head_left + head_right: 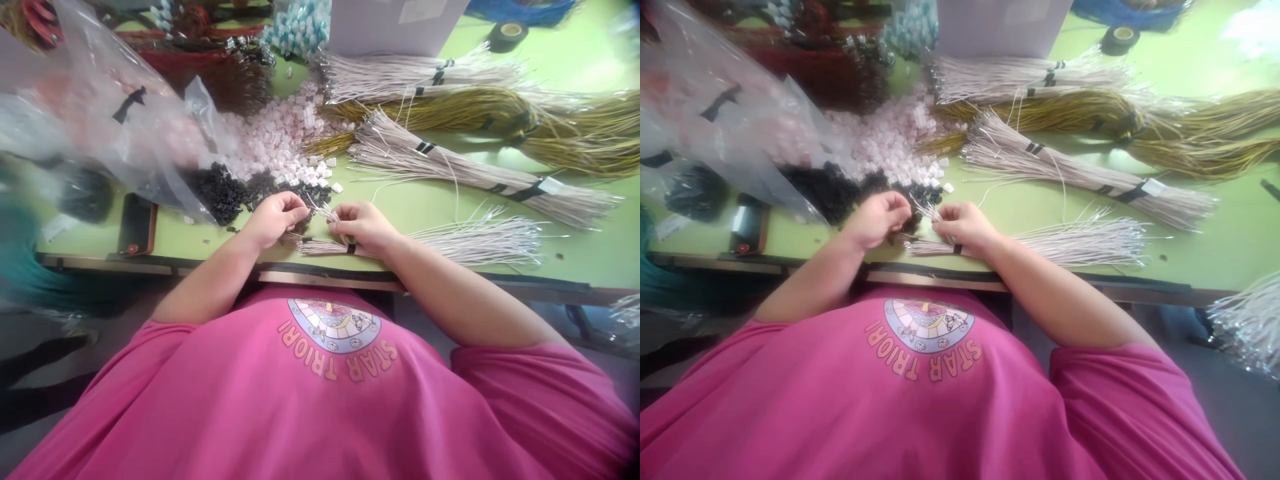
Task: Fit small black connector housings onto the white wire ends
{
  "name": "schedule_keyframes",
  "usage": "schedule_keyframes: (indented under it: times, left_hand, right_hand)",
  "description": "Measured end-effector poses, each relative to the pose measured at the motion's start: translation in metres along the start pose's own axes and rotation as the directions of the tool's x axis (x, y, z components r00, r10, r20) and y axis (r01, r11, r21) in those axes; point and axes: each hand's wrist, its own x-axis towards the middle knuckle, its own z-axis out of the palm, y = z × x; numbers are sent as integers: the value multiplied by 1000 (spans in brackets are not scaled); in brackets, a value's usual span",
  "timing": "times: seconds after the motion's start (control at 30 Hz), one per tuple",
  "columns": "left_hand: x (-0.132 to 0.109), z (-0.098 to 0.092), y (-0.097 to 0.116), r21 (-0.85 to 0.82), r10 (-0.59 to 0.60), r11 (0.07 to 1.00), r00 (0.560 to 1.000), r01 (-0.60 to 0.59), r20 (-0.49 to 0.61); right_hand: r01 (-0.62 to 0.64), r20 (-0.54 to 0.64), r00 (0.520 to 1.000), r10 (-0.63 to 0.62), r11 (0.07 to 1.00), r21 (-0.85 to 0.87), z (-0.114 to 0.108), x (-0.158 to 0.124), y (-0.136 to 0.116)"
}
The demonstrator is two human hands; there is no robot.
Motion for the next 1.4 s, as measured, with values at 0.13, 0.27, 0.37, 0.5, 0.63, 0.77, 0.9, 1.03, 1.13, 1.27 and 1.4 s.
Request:
schedule_keyframes:
  times: [0.13, 0.27, 0.37, 0.5, 0.63, 0.77, 0.9, 1.03, 1.13, 1.27, 1.4]
  left_hand:
    - [-2, -5, 3, -358, -90, 927, 993, 113, 80]
    - [-5, -2, 3, -376, -108, 915, 986, 149, 126]
    - [-6, 2, 0, -279, -100, 951, 987, 131, 123]
    - [-7, 6, -2, -58, -21, 998, 999, 22, 24]
    - [-6, 7, -2, 28, -10, 1000, 999, 9, 43]
    - [-6, 9, -3, 91, 49, 995, 999, -48, -4]
    - [-7, 11, -3, 146, 48, 988, 999, -50, 18]
    - [-5, 10, -3, 261, 182, 950, 983, -174, -7]
    - [-2, 8, -3, 342, 212, 922, 976, -184, -44]
    - [-1, 8, -3, 247, 114, 963, 993, -109, -7]
    - [-2, 10, -2, 79, 44, 996, 997, -49, 61]
  right_hand:
    - [-17, 30, 999, 14, 995, 94, -1, 1, 2]
    - [-20, 43, 999, 17, 997, 70, -2, 0, 5]
    - [-15, 52, 999, 11, 998, 60, -2, 0, 5]
    - [-4, -5, 1000, 4, 998, -55, 0, 0, 2]
    - [-9, -9, 1000, 8, 994, -113, 0, -1, -1]
    - [1, -18, 1000, -4, 990, -143, 0, -1, -2]
    - [8, 14, 1000, -7, 992, -124, -1, 0, 0]
    - [25, -11, 1000, -26, 991, -129, -1, -1, 0]
    - [23, -32, 999, -28, 985, -170, 0, -2, -2]
    - [8, -38, 999, -17, 975, -222, 2, -2, -4]
    - [-4, -51, 999, -8, 972, -234, 3, 0, -3]
